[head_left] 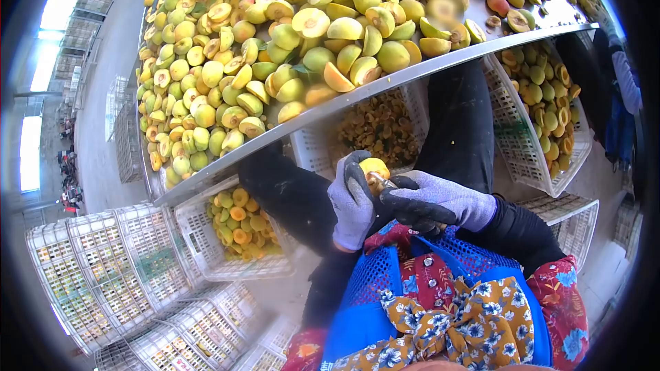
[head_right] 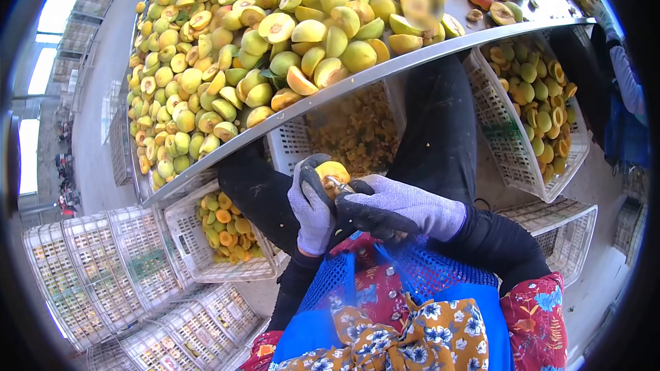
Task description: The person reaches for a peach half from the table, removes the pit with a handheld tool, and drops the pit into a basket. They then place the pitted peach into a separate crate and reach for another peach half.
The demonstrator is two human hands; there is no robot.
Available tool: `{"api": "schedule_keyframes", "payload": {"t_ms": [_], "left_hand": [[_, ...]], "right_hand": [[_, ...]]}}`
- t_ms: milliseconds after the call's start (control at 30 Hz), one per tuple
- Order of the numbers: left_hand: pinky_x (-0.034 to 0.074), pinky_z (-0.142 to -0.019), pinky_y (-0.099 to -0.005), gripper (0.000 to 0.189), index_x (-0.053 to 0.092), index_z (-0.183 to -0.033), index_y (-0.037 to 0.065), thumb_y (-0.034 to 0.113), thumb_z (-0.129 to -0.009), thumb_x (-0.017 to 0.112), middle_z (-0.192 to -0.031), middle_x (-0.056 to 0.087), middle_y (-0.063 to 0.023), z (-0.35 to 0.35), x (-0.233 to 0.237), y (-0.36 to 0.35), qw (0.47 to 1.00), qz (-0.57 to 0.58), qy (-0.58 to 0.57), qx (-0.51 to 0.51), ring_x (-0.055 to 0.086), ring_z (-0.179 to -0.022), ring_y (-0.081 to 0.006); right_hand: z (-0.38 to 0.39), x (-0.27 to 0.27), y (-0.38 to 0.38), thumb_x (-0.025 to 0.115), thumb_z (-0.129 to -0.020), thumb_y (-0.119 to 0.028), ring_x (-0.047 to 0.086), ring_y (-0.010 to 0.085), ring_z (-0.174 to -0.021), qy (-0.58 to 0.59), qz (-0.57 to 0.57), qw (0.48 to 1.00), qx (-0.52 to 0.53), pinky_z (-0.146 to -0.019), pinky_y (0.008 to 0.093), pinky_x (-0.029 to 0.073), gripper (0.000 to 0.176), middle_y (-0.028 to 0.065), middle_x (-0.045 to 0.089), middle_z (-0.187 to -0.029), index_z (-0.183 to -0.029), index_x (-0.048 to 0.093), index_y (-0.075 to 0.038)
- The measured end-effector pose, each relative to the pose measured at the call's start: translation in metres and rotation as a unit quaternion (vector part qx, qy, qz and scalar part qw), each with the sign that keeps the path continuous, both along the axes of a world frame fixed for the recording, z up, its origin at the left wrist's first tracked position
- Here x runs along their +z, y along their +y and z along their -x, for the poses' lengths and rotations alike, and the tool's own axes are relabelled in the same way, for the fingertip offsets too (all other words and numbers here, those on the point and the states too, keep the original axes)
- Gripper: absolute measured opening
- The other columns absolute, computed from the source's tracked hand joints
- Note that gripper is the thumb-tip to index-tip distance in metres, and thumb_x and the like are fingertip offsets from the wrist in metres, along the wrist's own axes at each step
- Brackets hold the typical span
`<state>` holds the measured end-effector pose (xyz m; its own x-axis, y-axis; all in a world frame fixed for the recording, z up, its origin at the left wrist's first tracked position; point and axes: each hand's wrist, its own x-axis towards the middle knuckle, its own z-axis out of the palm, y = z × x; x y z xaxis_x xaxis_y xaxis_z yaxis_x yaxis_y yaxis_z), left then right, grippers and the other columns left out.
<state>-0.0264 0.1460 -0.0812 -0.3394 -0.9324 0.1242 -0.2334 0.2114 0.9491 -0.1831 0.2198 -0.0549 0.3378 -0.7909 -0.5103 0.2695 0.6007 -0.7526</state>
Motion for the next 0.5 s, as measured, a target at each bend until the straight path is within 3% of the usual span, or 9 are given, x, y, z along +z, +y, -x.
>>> {"api": "schedule_keyframes", "payload": {"t_ms": [33, 67, 100, 133, 233, 267, 367, 500], "left_hand": [[0.051, -0.077, -0.0349, 0.035, 0.063, -0.104, -0.001, 0.023, -0.105, 0.038, -0.092, 0.066, -0.0157, -0.001, -0.002, -0.001, 0.998, -0.024, -0.05, -0.024, 0.066, -0.083, -0.0245], [0.051, -0.075, -0.0364, 0.033, 0.063, -0.105, 0.0, 0.021, -0.105, 0.038, -0.093, 0.067, -0.0172, -0.004, -0.005, -0.002, 0.993, -0.048, -0.101, -0.047, 0.067, -0.084, -0.0267], [0.052, -0.074, -0.0379, 0.031, 0.062, -0.105, 0.0, 0.019, -0.104, 0.038, -0.094, 0.067, -0.0187, -0.006, -0.008, -0.005, 0.984, -0.071, -0.15, -0.068, 0.068, -0.084, -0.0289], [0.051, -0.073, -0.0387, 0.031, 0.062, -0.106, 0.002, 0.021, -0.105, 0.038, -0.092, 0.067, -0.0185, -0.008, -0.009, -0.006, 0.984, -0.073, -0.129, -0.095, 0.068, -0.082, -0.0286], [0.051, -0.075, -0.0366, 0.033, 0.061, -0.11, 0.002, 0.024, -0.105, 0.037, -0.092, 0.066, -0.0179, -0.006, -0.005, -0.001, 0.994, -0.054, -0.067, -0.061, 0.068, -0.084, -0.0275], [0.051, -0.076, -0.0356, 0.034, 0.061, -0.11, 0.001, 0.025, -0.106, 0.037, -0.092, 0.067, -0.0171, -0.006, -0.007, 0.001, 0.996, -0.037, -0.052, -0.06, 0.068, -0.085, -0.0265], [0.052, -0.078, -0.0329, 0.038, 0.061, -0.111, -0.001, 0.029, -0.106, 0.037, -0.093, 0.067, -0.014, -0.003, -0.015, -0.003, 0.997, -0.021, 0.029, -0.066, 0.067, -0.085, -0.0234], [0.052, -0.075, -0.0309, 0.042, 0.062, -0.11, -0.001, 0.034, -0.107, 0.039, -0.093, 0.067, -0.0096, 0.003, -0.024, -0.01, 0.974, -0.125, 0.17, -0.084, 0.066, -0.082, -0.019]], "right_hand": [[0.0, -0.005, 0.002, 0.055, -0.098, -0.035, 0.061, 0.0136, -0.06, 0.007, 0.013, 1.0, 0.003, -0.054, 0.0293, 0.049, 0.032, 0.005, 0.061, -0.074, -0.098, 0.057, -0.003], [-0.01, -0.031, 0.009, 0.055, -0.098, -0.037, 0.058, 0.0115, -0.056, 0.136, 0.138, 0.981, -0.004, -0.049, 0.0267, 0.046, 0.032, 0.0033, 0.06, -0.072, -0.098, 0.058, -0.005], [-0.016, -0.029, 0.004, 0.055, -0.099, -0.038, 0.056, 0.0095, -0.051, 0.26, 0.26, 0.93, -0.01, -0.044, 0.0241, 0.044, 0.031, 0.0016, 0.058, -0.071, -0.097, 0.058, -0.007], [-0.014, -0.02, 0.008, 0.055, -0.098, -0.039, 0.049, 0.005, -0.045, 0.107, 0.106, 0.989, -0.001, -0.036, 0.0195, 0.035, 0.03, 0.0005, 0.054, -0.069, -0.094, 0.058, -0.01], [0.004, 0.009, 0.001, 0.054, -0.099, -0.039, 0.049, 0.0059, -0.045, -0.152, -0.159, 0.976, 0.007, -0.036, 0.0205, 0.036, 0.031, 0.0013, 0.054, -0.069, -0.094, 0.057, -0.008], [0.002, 0.011, 0.002, 0.052, -0.101, -0.037, 0.044, 0.0056, -0.042, -0.248, -0.175, 0.952, -0.032, -0.034, 0.019, 0.033, 0.031, -0.0008, 0.05, -0.065, -0.095, 0.057, -0.007], [0.002, -0.017, 0.002, 0.05, -0.103, -0.035, 0.04, 0.0053, -0.039, -0.471, -0.232, 0.851, -0.013, -0.032, 0.0173, 0.032, 0.03, -0.0023, 0.046, -0.062, -0.097, 0.057, -0.006], [-0.001, -0.016, -0.004, 0.049, -0.103, -0.032, 0.038, 0.0035, -0.038, -0.552, -0.239, 0.799, -0.014, -0.031, 0.0163, 0.031, 0.029, -0.0016, 0.045, -0.06, -0.098, 0.057, -0.005]]}}
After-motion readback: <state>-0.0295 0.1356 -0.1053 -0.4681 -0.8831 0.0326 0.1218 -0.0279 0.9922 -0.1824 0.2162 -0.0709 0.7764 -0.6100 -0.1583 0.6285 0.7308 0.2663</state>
